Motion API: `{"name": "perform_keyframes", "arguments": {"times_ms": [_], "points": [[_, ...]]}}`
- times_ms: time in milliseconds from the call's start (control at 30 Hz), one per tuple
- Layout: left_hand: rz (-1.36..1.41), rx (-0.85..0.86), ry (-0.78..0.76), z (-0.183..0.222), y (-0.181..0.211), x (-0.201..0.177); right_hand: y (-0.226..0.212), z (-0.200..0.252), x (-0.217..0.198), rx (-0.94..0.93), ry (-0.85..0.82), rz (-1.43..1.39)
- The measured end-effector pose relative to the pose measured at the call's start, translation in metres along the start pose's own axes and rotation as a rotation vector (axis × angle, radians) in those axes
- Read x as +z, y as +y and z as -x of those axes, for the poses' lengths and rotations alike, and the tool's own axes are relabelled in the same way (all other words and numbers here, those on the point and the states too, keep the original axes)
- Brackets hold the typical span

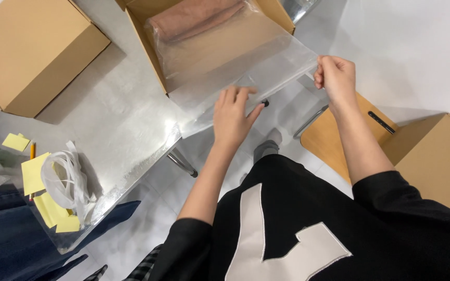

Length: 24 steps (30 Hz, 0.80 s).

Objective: Unpacking a shirt from a gift box, hanging it on a hanger, and then repacking it into a plastic bag and box

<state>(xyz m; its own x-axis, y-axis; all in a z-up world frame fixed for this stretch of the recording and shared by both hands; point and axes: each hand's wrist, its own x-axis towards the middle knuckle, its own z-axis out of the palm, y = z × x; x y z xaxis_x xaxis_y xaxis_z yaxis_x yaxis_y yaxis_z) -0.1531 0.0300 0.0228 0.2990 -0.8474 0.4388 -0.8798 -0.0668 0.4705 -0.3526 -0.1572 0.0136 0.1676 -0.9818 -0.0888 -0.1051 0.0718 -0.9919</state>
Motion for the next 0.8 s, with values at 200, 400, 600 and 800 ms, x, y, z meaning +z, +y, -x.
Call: {"name": "perform_keyframes", "arguments": {"times_ms": [200,400,600,800], "points": [[-0.17,0.123,0.004,-0.011,-0.037,0.009,-0.035,0.017,-0.001,0.1,-0.024,-0.005],[-0.071,0.04,-0.211,-0.017,-0.08,-0.013,-0.045,0.024,0.003,0.128,-0.023,-0.039],[0.031,-0.133,-0.216,-0.031,-0.075,-0.085,-0.009,-0.002,0.008,-0.099,0.035,-0.002],[0.152,-0.078,-0.01,-0.073,-0.061,-0.119,-0.068,0.037,0.049,-1.121,-0.206,0.441]]}}
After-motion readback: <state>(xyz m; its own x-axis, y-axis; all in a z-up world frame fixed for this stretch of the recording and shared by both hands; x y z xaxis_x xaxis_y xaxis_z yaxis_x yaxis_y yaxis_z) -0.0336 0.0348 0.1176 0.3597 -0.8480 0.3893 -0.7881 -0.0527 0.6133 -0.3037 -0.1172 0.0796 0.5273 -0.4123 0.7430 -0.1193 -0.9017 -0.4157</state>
